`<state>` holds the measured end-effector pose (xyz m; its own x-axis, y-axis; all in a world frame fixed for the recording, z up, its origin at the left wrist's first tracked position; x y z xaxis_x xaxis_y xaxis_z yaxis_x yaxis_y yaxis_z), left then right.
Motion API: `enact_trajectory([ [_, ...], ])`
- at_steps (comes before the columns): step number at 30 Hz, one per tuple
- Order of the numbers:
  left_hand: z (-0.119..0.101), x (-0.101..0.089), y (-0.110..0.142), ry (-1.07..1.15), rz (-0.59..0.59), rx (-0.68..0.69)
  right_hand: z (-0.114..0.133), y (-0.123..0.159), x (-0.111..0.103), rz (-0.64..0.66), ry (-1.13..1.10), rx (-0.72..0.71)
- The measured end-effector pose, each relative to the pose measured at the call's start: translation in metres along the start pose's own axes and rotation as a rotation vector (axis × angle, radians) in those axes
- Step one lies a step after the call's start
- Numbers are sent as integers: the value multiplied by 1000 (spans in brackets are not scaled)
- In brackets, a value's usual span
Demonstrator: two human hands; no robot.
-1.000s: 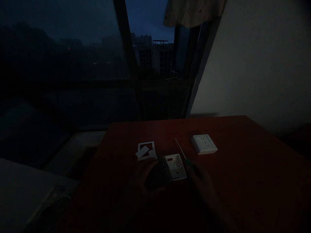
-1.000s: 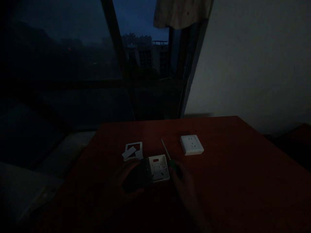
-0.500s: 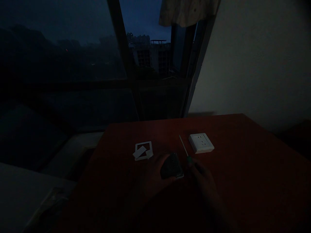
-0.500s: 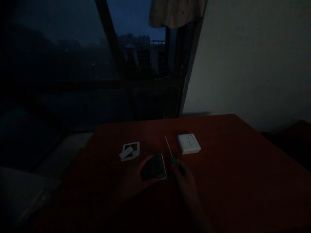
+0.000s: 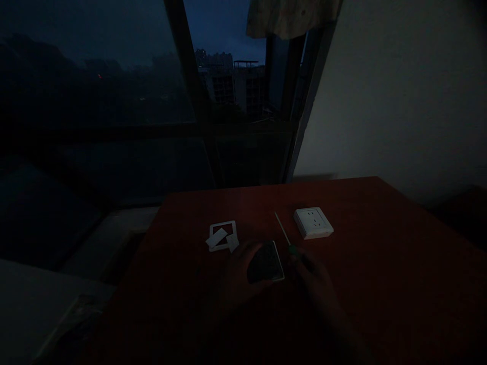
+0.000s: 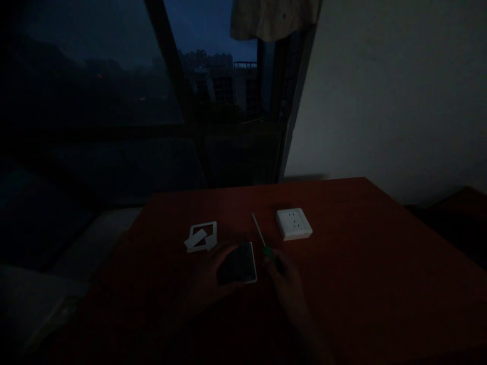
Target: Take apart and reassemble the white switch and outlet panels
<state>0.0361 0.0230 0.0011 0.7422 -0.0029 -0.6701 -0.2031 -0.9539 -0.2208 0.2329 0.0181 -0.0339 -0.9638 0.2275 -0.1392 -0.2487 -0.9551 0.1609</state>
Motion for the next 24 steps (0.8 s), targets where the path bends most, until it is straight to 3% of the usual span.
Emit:
enact_trajectory([
  [4, 3, -4, 4, 16, 45, -2, 4, 1, 0, -17, 15, -14],
  [15, 1, -5, 2, -2, 3, -9, 4, 2, -1, -4, 28, -18],
  [24, 2, -1, 3, 19, 53, 24, 4, 0, -1, -6, 29, -72],
])
Point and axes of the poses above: each hand's wrist, its own y-axis away from the middle knuckle, its own x-axis out of the palm, z = x × y, the point moved 5 cm from there along -y, towards the middle knuckle, and after that the axes turned 11 degrees about -z, right-handed, at the moved point
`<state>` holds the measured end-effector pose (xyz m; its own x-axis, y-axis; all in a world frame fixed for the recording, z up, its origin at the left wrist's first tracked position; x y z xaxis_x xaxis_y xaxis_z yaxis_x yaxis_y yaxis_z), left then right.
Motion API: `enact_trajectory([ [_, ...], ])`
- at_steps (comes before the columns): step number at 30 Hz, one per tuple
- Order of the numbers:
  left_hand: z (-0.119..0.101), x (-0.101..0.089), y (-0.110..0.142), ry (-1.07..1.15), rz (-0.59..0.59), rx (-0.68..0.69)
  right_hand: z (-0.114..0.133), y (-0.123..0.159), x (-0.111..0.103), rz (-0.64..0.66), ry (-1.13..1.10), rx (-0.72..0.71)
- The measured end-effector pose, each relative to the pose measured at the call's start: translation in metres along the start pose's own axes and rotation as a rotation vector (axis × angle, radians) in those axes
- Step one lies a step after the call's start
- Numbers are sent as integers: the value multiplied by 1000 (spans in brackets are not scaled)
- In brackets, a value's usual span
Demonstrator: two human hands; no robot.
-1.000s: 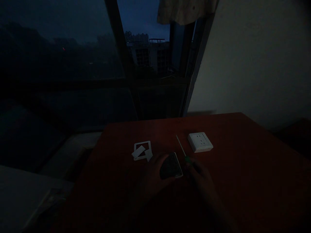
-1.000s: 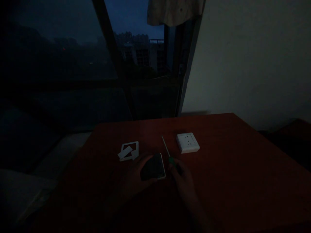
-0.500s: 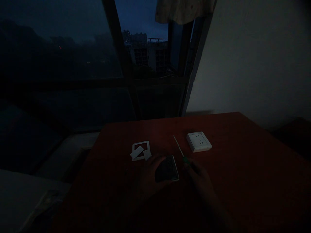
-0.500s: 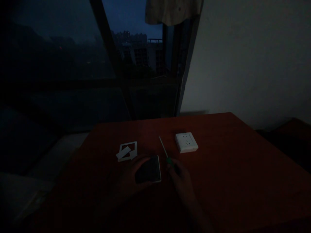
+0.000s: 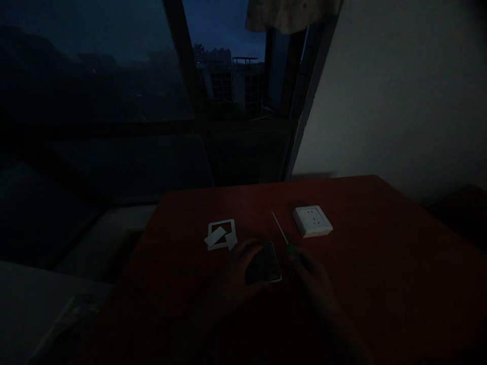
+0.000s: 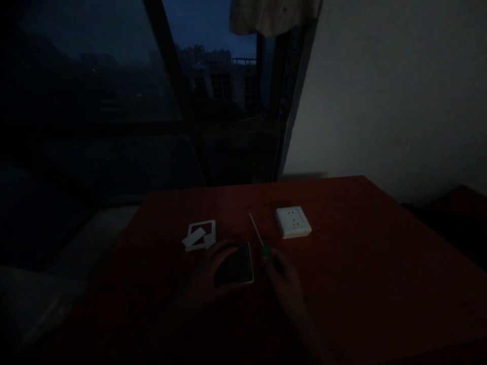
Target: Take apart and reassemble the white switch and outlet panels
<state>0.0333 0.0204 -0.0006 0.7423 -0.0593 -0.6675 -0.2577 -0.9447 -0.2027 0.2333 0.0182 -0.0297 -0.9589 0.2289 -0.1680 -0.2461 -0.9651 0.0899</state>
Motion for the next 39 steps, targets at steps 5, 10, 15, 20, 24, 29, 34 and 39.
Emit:
enact_trajectory([
  [5, -2, -2, 0, -19, 15, 13, -1, -1, -1, 11, 12, -9],
  [10, -3, -3, 1, -24, 19, 17, -2, -1, 0, 2, 16, -4],
  [15, -1, -2, 2, -68, 18, 34, -2, -1, 0, 15, 21, -11],
  [20, 3, -1, 4, -131, 16, 53, 0, 1, 0, 12, 20, -1],
  [24, 5, 1, 6, -147, -12, 81, -4, 0, 1, 16, 21, 6],
  [29, 6, 2, 6, -151, -16, 84, -6, -1, 1, 9, 23, -3],
  [34, 2, 0, 4, -132, -18, 73, -2, 0, 1, 0, 16, 3],
  [39, 1, 0, 4, -117, -18, 45, -1, 0, 1, 0, 41, 2],
])
Point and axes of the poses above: each hand's wrist, its own y-axis away from the middle knuckle, its own x-axis out of the palm, z = x × y, the point moved 5 cm from there along -y, towards the middle knuckle, and after that the axes turned 11 degrees about -z, right-handed, at the moved point
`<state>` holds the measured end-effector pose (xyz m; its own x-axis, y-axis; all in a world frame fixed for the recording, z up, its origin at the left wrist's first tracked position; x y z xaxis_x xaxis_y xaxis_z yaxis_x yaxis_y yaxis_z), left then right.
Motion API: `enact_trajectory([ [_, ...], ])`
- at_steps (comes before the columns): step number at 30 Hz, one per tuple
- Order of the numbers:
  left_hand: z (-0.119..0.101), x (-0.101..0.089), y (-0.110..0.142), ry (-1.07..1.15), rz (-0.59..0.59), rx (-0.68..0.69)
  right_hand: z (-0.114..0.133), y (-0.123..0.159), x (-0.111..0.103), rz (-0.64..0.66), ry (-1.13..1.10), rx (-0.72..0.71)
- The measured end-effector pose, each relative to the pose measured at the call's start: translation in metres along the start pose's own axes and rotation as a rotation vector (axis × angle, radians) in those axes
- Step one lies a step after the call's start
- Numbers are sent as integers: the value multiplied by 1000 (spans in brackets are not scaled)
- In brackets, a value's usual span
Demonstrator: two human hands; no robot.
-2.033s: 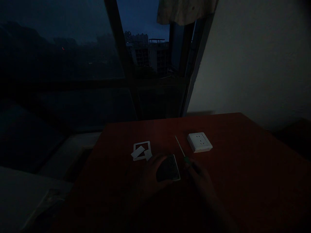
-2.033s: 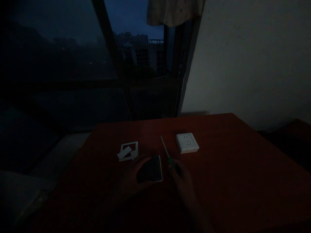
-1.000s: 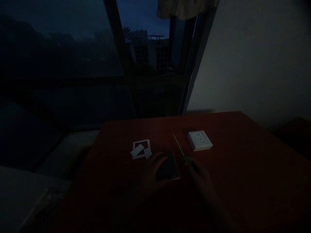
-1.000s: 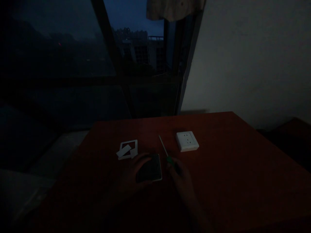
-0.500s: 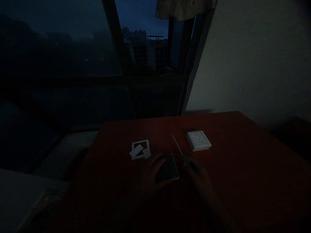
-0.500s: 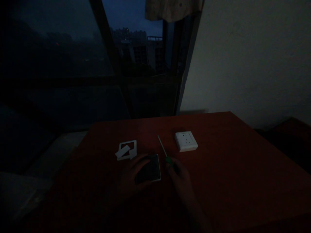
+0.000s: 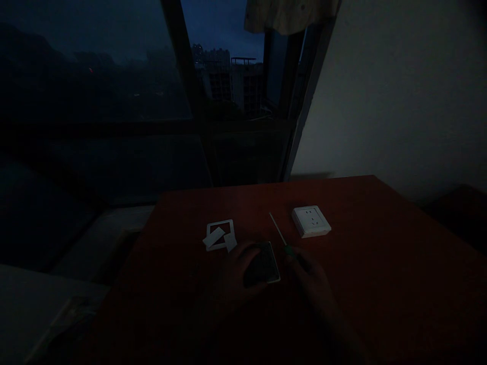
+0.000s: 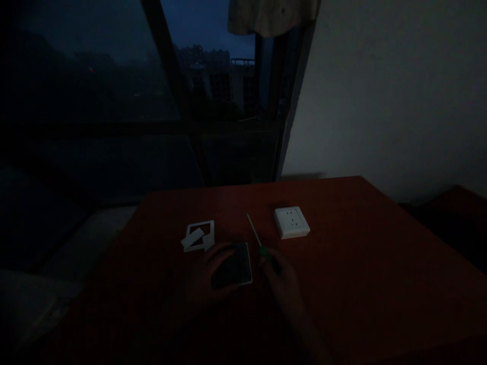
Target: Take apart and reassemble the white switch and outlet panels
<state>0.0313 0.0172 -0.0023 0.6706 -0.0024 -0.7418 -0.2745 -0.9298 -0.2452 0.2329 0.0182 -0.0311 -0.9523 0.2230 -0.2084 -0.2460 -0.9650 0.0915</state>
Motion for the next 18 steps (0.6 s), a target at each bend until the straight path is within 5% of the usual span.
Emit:
enact_trajectory([
  [18, 5, -22, 2, 42, 60, -70, 10, -2, 0, -18, 112, -14],
])
Point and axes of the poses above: each hand's wrist, its own y-axis away from the middle knuckle, its own x-axis out of the palm, z = x × y, the point moved 5 cm from there along -y, towards the middle knuckle, and after that the axes turned 11 degrees about -z, right-handed, at the moved point
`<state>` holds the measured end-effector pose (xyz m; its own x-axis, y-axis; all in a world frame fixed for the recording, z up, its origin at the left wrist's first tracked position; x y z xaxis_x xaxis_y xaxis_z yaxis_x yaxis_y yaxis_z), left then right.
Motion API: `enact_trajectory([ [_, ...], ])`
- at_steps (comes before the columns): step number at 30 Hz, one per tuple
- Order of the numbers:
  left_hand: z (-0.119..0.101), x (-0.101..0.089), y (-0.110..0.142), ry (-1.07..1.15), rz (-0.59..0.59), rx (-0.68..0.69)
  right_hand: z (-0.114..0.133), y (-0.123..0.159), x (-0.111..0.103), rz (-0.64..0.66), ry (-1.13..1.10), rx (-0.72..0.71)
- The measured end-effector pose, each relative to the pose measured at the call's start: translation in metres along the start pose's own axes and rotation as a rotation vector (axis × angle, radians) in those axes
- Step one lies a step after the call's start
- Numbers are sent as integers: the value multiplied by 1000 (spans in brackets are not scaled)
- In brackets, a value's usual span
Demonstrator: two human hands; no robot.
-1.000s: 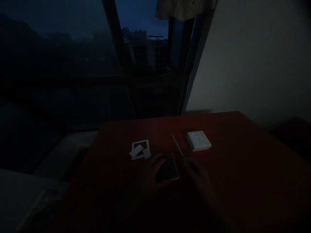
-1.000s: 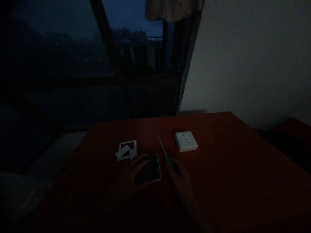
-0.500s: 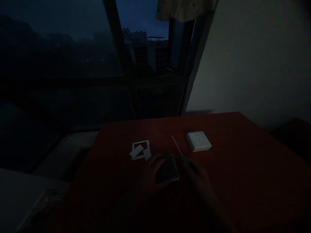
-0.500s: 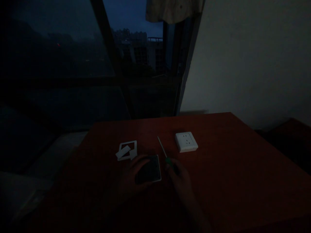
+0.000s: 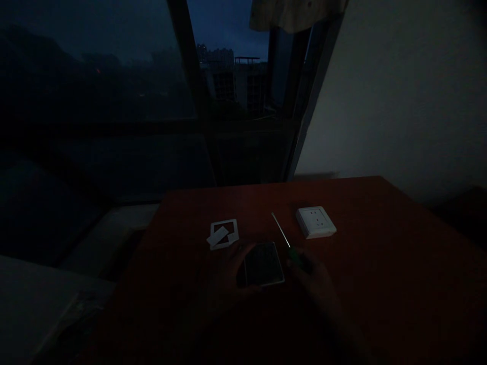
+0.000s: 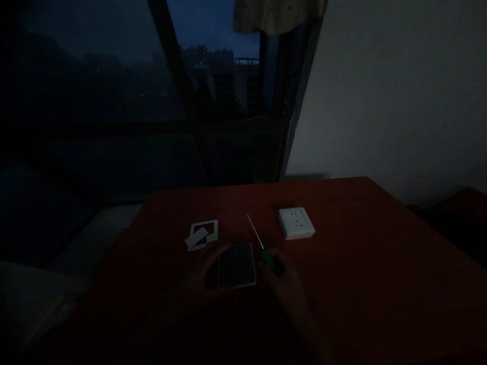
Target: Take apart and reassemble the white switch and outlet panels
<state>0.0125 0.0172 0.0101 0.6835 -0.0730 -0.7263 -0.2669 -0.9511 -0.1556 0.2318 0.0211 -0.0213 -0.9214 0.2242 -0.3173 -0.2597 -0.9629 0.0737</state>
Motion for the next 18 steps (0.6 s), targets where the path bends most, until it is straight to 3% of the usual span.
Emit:
enact_trajectory([
  [7, 5, 2, 2, 13, 8, -14, 6, -10, 17, 180, -57, -42],
  [18, -3, -4, 6, 5, -2, -2, 0, -10, 19, 134, -33, -93],
])
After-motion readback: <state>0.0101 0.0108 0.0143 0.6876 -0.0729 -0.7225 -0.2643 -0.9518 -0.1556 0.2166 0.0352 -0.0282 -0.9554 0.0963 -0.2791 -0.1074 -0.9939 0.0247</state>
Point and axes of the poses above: each hand's wrist, its own y-axis away from the middle knuckle, its own x-axis out of the palm, z = x × y, the point moved 5 cm from there along -y, towards the middle knuckle, and after that the axes turned 11 degrees about -z, right-handed, at the moved point
